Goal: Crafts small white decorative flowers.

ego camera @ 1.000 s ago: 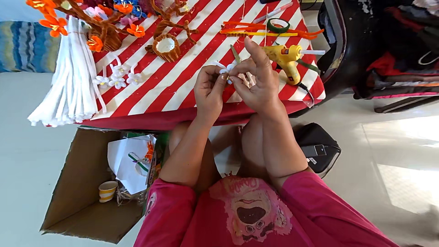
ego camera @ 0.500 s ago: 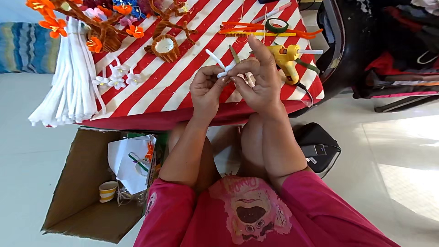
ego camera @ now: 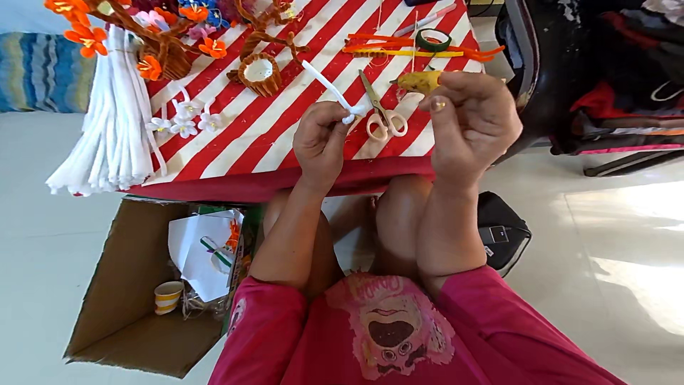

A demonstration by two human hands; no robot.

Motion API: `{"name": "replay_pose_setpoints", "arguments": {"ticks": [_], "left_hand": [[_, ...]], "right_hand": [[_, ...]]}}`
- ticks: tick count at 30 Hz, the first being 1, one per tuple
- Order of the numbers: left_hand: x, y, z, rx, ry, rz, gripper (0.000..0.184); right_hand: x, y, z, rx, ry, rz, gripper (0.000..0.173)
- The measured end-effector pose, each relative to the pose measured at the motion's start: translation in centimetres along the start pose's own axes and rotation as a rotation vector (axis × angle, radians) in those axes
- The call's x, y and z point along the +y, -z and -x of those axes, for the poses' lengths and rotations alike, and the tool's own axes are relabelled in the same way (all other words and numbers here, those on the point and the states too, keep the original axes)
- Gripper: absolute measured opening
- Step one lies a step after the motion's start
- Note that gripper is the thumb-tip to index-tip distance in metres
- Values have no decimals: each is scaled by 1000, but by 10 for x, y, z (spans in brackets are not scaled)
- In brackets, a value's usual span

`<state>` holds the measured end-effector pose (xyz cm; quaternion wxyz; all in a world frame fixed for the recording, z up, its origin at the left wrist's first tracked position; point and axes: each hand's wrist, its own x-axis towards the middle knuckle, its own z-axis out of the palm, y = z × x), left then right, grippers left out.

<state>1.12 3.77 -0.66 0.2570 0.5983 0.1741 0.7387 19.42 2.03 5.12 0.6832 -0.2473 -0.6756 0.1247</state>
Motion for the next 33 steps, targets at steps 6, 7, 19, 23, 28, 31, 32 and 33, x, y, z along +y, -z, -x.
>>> {"name": "replay_pose_setpoints", "arguments": {"ticks": [6, 7, 19, 23, 28, 31, 32, 33], "left_hand": [[2, -6, 3, 58, 240, 277, 23], [3, -7, 3, 65, 258, 297, 23], [5, -6, 4, 90, 267, 309, 22], [6, -6, 4, 104, 290, 326, 22], [8, -7, 4, 103, 312, 408, 22], [8, -7, 3, 94, 293, 419, 24], [8, -7, 3, 89, 283, 412, 24], [7, -7, 3, 78, 269, 402, 24]], "right_hand": [[7, -22, 4, -292, -33, 93, 7], [8, -26, 5, -303, -27, 116, 7], [9, -36, 10, -273, 33, 193, 8], [7, -37, 11, -279, 37, 186, 11], [4, -32, 8, -328, 42, 169, 19], [3, -28, 6, -355, 35, 177, 26], [3, -28, 6, -359, 31, 178, 26], [2, -27, 5, -361, 29, 180, 26]]}}
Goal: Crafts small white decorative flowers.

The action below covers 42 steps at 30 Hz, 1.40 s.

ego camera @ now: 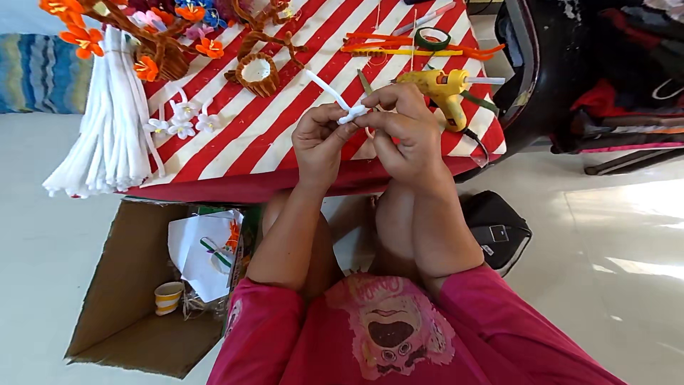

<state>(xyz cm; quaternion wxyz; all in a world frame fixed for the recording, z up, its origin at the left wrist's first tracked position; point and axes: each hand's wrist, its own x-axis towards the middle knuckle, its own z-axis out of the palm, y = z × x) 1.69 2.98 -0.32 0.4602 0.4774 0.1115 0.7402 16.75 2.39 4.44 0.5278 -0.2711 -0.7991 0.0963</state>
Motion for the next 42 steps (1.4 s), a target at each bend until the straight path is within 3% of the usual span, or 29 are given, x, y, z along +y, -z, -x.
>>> {"name": "replay_pose_setpoints", "arguments": {"ticks": [9, 13, 19, 34, 38, 42], "left_hand": [[2, 7, -3, -147, -215, -334, 18], [2, 5, -2, -169, -252, -378, 16], [2, 6, -1, -184, -273, -377, 17], [-1, 1, 0, -110, -77, -16, 21], [-2, 1, -1, -86, -50, 13, 23], [-2, 4, -3, -75, -53, -49, 22]], "right_hand": [[5, 5, 2, 50, -10, -137, 22], [6, 4, 1, 100, 25, -187, 10], [4, 1, 1, 81, 11, -169, 8], [-5, -9, 2, 178, -299, -473, 8], [-3, -13, 2, 190, -312, -511, 8], [-3, 3, -1, 122, -353, -398, 24]]}}
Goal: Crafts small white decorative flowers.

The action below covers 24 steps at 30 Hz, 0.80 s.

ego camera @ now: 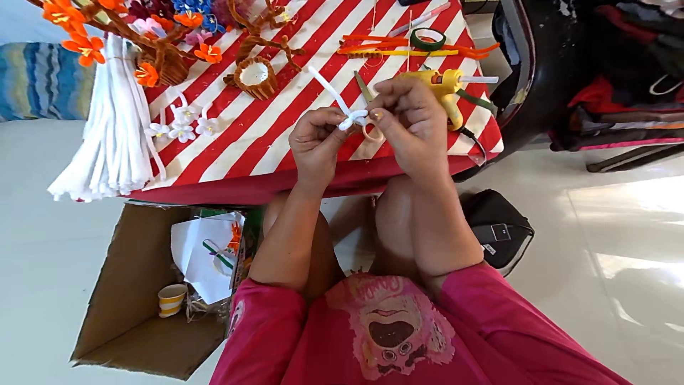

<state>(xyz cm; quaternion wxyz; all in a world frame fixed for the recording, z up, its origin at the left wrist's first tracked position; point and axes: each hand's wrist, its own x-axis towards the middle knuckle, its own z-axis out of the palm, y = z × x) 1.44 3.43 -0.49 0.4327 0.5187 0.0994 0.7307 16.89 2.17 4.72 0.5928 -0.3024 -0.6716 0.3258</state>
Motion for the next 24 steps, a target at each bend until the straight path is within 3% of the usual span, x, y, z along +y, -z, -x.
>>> {"name": "replay_pose_setpoints", "arguments": {"ticks": [3, 6, 8, 10, 14, 17, 20, 24], "left_hand": [[0, 4, -2, 18, -14, -41, 22], [1, 6, -3, 54, -8, -61, 22], [2, 7, -3, 65, -7, -51, 24], [1, 7, -3, 63, -11, -42, 23], [-1, 6, -4, 41, -30, -66, 23], [-1, 6, -4, 33, -43, -84, 23], [-2, 7, -4, 25, -57, -109, 23], [-1, 9, -4, 39, -45, -129, 24]], "right_hand": [[-17, 30, 0, -48, -144, 288, 15], [-39, 64, 6, -140, -436, 777, 37], [-42, 80, 5, -88, -651, 904, 46], [-34, 89, 3, 6, -745, 936, 49], [9, 93, -4, 6, -614, 807, 56], [29, 90, -8, -19, -525, 705, 39], [24, 93, -4, 4, -418, 585, 30], [0, 96, 9, -52, -84, 103, 23]]}}
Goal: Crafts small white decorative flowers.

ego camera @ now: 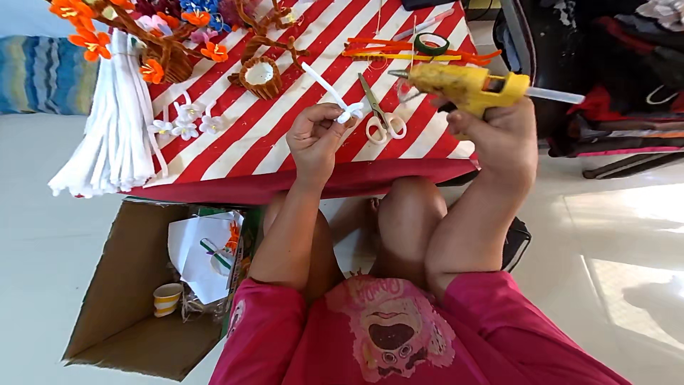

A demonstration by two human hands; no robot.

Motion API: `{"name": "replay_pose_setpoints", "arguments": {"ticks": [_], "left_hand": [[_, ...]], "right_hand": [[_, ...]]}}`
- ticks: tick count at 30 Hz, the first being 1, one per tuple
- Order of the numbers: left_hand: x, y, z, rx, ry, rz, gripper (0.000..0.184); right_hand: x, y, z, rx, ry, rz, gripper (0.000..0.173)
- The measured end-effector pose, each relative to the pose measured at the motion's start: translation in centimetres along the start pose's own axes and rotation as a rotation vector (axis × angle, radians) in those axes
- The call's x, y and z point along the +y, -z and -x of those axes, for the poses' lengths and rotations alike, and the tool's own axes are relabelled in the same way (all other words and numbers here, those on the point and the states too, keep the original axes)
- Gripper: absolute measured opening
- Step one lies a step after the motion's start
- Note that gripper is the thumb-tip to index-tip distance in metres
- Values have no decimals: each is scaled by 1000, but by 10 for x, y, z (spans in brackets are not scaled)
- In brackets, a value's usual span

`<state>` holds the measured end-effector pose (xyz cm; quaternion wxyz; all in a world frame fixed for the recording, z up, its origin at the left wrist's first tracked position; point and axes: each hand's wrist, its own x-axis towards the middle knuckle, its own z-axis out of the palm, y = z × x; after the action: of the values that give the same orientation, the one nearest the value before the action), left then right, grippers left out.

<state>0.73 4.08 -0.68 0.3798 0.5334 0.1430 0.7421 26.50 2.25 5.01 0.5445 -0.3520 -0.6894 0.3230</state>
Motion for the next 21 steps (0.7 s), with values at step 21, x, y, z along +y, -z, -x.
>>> {"name": "replay_pose_setpoints", "arguments": {"ticks": [21], "left_hand": [[-1, -2, 0, -15, -138, -127, 19]], "right_hand": [[-14, -21, 6, -180, 129, 44, 25]]}}
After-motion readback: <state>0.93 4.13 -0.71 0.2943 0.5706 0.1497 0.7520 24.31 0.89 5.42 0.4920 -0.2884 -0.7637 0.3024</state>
